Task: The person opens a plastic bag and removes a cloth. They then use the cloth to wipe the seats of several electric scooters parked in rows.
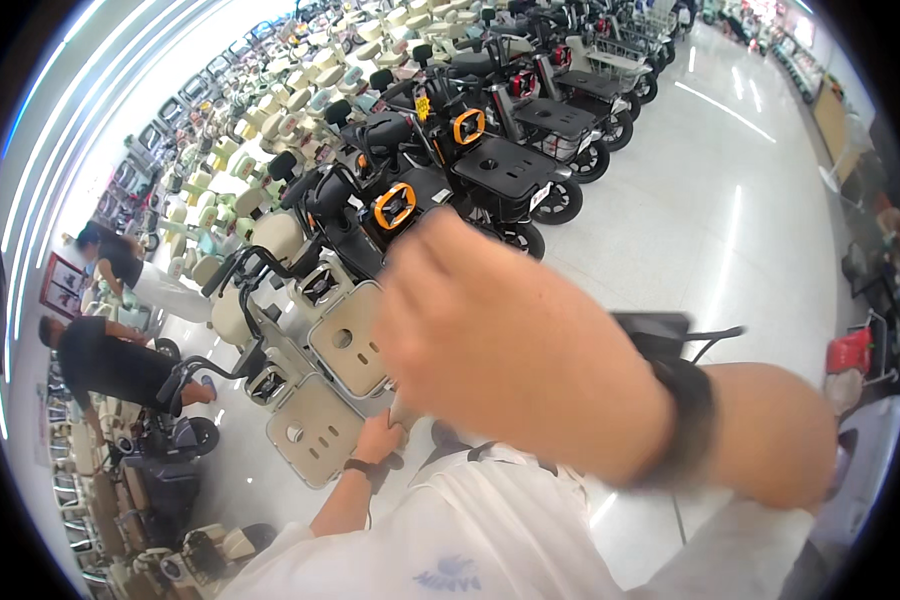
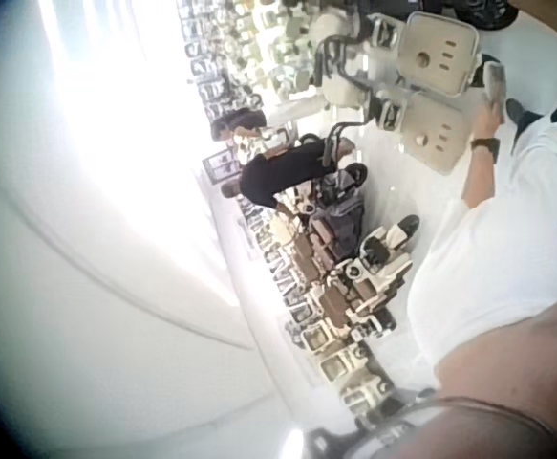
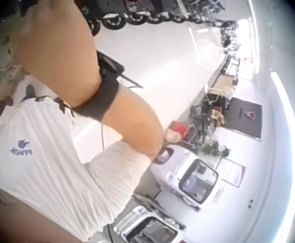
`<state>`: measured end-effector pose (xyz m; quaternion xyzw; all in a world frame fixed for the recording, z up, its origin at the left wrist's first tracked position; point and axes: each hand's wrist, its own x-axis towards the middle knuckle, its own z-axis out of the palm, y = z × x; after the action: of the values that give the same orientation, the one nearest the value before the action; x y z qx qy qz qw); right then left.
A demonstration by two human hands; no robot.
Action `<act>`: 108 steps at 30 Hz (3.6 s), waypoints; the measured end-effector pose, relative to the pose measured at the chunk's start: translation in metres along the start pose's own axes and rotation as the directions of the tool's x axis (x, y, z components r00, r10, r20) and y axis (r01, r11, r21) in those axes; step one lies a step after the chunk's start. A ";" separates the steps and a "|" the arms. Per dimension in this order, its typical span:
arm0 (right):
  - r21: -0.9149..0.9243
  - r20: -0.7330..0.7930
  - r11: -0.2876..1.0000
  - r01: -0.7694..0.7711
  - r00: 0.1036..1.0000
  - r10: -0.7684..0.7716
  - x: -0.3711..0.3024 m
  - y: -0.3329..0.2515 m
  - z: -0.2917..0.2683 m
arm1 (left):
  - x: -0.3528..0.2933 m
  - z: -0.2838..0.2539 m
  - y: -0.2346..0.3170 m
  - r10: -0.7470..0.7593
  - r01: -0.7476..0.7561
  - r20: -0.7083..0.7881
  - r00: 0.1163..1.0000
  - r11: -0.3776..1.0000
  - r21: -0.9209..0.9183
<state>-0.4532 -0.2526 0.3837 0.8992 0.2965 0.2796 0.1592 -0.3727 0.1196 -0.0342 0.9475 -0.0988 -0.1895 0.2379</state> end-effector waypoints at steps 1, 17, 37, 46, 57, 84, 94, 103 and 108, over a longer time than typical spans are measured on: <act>0.003 0.007 1.000 0.017 1.000 -0.017 -0.018 -0.004 0.025 | 0.001 -0.006 0.021 0.030 -0.030 -0.004 1.000 1.000 0.000; 0.570 -0.183 0.809 -0.144 0.938 0.295 -0.087 -0.166 0.258 | 0.011 -0.073 0.163 0.384 -0.149 0.098 0.918 0.563 -0.813; 0.964 0.055 0.201 -0.173 0.872 0.486 -0.002 -0.170 0.248 | 0.016 -0.105 0.108 0.332 -0.250 -0.134 0.934 0.337 -0.908; 0.925 0.312 0.036 -0.377 0.813 0.492 0.060 -0.182 0.272 | 0.043 -0.155 0.082 0.325 -0.260 -0.083 0.942 0.550 -0.794; 0.924 0.365 -0.149 -0.352 0.697 0.618 0.115 -0.170 0.300 | 0.083 -0.201 0.031 0.261 -0.393 -0.316 0.912 0.773 -0.497; 0.844 0.399 -0.062 -0.532 0.546 0.737 0.109 -0.169 0.304 | 0.125 -0.178 0.063 0.456 -0.221 0.010 0.890 0.451 -0.865; 0.781 0.491 -0.262 -0.567 0.298 0.818 0.100 -0.146 0.299 | 0.130 -0.195 0.062 0.267 -0.192 -0.075 0.961 0.442 -0.876; 0.790 0.517 -0.251 -0.559 0.389 0.762 0.119 -0.148 0.281 | 0.121 -0.211 0.083 0.337 -0.221 -0.074 0.938 0.421 -0.880; 0.844 0.387 -0.102 -0.527 0.465 0.796 0.131 -0.147 0.274 | 0.123 -0.213 0.091 0.381 -0.249 -0.090 0.920 0.390 -0.887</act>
<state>-0.2677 -0.0905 0.1535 0.7937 -0.0839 0.2128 -0.5637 -0.1832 0.0942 0.1452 0.6333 -0.1785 -0.2242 0.7189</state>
